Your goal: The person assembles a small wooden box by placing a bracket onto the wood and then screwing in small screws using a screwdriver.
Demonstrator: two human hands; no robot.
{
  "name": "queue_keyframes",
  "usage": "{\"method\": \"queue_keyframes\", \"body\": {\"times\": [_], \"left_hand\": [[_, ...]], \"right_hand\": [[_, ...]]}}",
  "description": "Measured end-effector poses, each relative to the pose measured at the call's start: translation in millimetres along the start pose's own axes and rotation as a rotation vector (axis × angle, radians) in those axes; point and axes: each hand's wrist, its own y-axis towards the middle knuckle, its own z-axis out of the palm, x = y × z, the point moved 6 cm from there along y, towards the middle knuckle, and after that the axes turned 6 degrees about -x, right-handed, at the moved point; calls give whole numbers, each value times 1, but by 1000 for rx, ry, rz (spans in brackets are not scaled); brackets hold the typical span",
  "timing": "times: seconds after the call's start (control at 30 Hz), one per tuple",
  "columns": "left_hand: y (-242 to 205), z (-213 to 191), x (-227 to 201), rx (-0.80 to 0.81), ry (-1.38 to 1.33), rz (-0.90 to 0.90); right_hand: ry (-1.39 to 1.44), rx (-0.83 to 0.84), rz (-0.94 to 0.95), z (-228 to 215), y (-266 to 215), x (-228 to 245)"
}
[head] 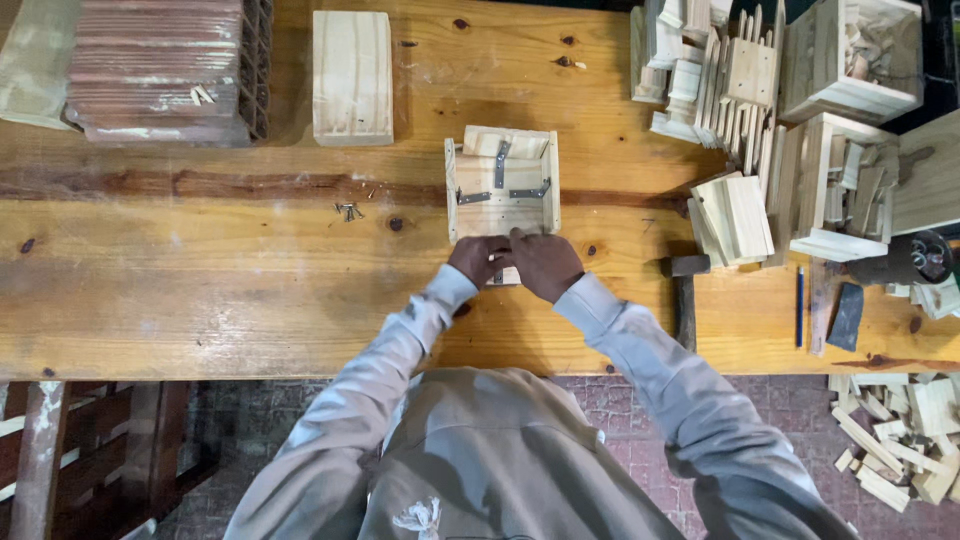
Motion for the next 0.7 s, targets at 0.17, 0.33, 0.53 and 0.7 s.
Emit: {"method": "queue_keyframes", "body": {"times": [0.17,0.33,0.53,0.7], "left_hand": [[15,6,9,322,-172,-53],[24,-9,-8,410,-112,-11],[17,-6,2,262,26,39],[10,7,18,193,49,-3]], "right_hand": [[115,-16,-111,-2,1,-2],[56,99,-160,-24,2,2],[-48,181,-167,-49,-1,16],[-105,152,-44,-41,6,16]]}}
